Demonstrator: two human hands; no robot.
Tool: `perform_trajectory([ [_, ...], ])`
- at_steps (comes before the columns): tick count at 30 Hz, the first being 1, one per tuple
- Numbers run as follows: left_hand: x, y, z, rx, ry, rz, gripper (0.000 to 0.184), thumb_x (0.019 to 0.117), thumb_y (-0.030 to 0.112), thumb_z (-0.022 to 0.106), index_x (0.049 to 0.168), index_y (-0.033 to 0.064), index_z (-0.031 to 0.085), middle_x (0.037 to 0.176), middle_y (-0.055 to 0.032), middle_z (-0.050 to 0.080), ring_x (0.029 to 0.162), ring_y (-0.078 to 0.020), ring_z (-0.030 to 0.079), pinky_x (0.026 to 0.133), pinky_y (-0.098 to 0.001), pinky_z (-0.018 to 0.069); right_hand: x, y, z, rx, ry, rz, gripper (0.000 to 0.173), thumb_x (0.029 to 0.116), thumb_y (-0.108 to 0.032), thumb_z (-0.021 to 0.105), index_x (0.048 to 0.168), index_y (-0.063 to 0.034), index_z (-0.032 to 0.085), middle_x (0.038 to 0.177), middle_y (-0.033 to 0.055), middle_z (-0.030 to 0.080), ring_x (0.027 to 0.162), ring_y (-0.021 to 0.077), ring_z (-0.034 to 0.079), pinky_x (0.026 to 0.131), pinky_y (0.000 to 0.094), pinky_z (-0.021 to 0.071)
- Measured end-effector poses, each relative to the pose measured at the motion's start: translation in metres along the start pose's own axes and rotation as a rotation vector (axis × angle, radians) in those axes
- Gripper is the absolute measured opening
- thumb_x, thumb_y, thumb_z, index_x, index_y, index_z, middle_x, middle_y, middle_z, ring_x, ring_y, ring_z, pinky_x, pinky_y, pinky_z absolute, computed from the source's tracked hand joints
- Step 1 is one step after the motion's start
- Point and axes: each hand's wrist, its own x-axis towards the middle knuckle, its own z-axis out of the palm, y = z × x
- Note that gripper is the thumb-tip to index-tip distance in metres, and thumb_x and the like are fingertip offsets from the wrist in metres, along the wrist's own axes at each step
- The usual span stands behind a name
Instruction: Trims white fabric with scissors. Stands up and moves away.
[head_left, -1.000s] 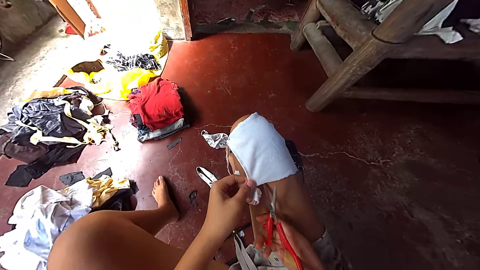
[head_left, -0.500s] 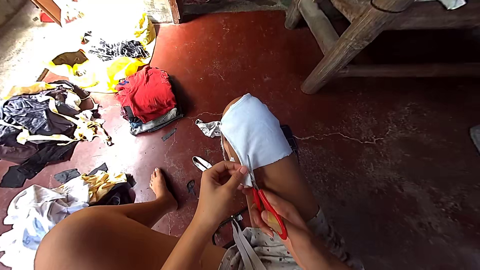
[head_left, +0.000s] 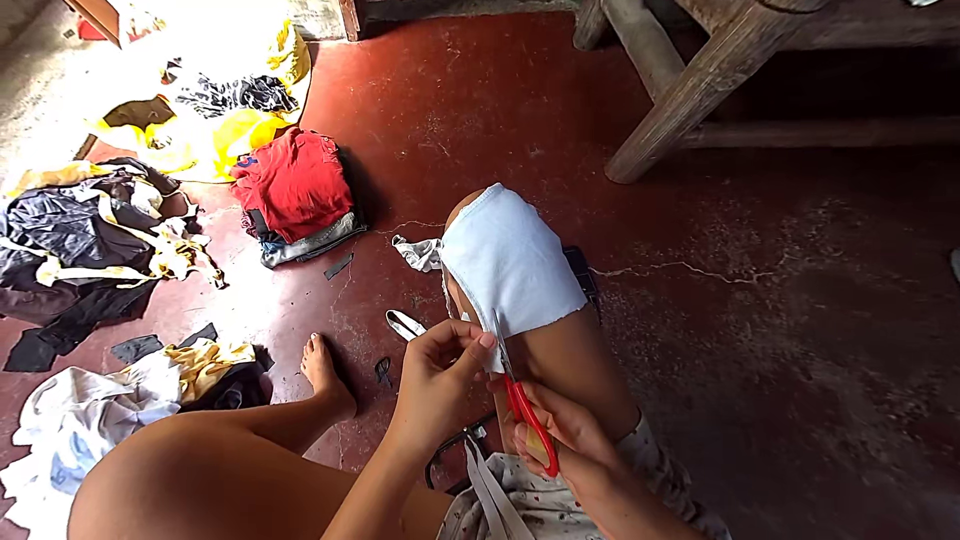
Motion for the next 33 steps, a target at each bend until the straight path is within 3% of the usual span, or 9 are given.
perform_trajectory([
  [11, 0.000, 0.000, -0.001, 0.019, -0.012, -0.011, 0.010, 0.0994, 0.011, 0.062, 0.096, 0.0060, 0.070, 0.079, -0.0033, 0.066, 0.068, -0.0088, 0.061, 0.065, -0.0218, 0.0530, -0.001, -0.001, -0.006, 0.057, -0.050, 0.014, 0.033, 0.0974, -0.020, 0.063, 0.127, -0.0076, 0.060, 0.079, -0.0133, 0.061, 0.058, -0.0068, 0.050, 0.048, 0.0101, 0.0370],
  [16, 0.000, 0.000, -0.001, 0.014, -0.018, -0.012, 0.010, 0.0994, 0.010, 0.062, 0.096, 0.0051, 0.070, 0.080, -0.0045, 0.066, 0.068, -0.0092, 0.061, 0.065, -0.0217, 0.0525, -0.002, -0.002, -0.007, 0.061, -0.059, 0.026, 0.031, 0.0978, -0.019, 0.063, 0.127, -0.0089, 0.063, 0.072, -0.0130, 0.058, 0.055, -0.0055, 0.050, 0.044, 0.0107, 0.0370],
  [21, 0.000, 0.000, -0.001, 0.034, -0.026, -0.008, 0.010, 0.1003, 0.011, 0.061, 0.096, 0.0074, 0.069, 0.082, -0.0023, 0.065, 0.071, -0.0082, 0.060, 0.067, -0.0214, 0.0517, -0.004, -0.004, -0.005, 0.059, -0.064, 0.041, 0.029, 0.0998, -0.015, 0.060, 0.128, -0.0084, 0.063, 0.072, -0.0117, 0.063, 0.054, -0.0054, 0.054, 0.044, 0.0103, 0.0398],
  [24, 0.001, -0.001, 0.000, 0.112, -0.008, 0.044, 0.007, 0.0981, 0.012, 0.064, 0.101, 0.0093, 0.069, 0.091, -0.0023, 0.067, 0.077, -0.0100, 0.065, 0.068, -0.0224, 0.0547, -0.005, -0.006, -0.004, 0.031, -0.055, 0.015, 0.030, 0.0996, -0.015, 0.059, 0.129, -0.0082, 0.063, 0.072, -0.0121, 0.063, 0.054, -0.0057, 0.054, 0.044, 0.0101, 0.0405],
  [27, 0.003, -0.003, 0.002, 0.193, 0.007, 0.123, 0.020, 0.0906, 0.007, 0.070, 0.110, 0.0078, 0.068, 0.097, -0.0034, 0.070, 0.082, -0.0111, 0.070, 0.069, -0.0243, 0.0601, -0.005, -0.009, -0.002, -0.018, -0.045, -0.022, 0.030, 0.0989, -0.016, 0.061, 0.128, -0.0077, 0.064, 0.072, -0.0121, 0.063, 0.055, -0.0058, 0.054, 0.045, 0.0104, 0.0408],
  [30, 0.006, -0.009, 0.005, 0.232, 0.045, 0.239, 0.018, 0.0839, 0.005, 0.078, 0.101, 0.0060, 0.074, 0.095, -0.0027, 0.071, 0.079, -0.0096, 0.070, 0.068, -0.0239, 0.0608, -0.006, -0.013, 0.000, -0.053, -0.046, -0.043, 0.031, 0.0985, -0.017, 0.062, 0.128, -0.0074, 0.064, 0.072, -0.0131, 0.063, 0.056, -0.0059, 0.055, 0.046, 0.0104, 0.0416],
  [33, 0.010, -0.013, 0.006, 0.256, 0.080, 0.365, 0.005, 0.0852, 0.006, 0.078, 0.090, 0.0053, 0.076, 0.095, -0.0030, 0.072, 0.082, -0.0083, 0.070, 0.071, -0.0232, 0.0608, -0.005, -0.014, 0.001, -0.074, -0.041, -0.044, 0.032, 0.0984, -0.018, 0.062, 0.128, -0.0072, 0.064, 0.073, -0.0133, 0.063, 0.056, -0.0058, 0.055, 0.046, 0.0105, 0.0419],
])
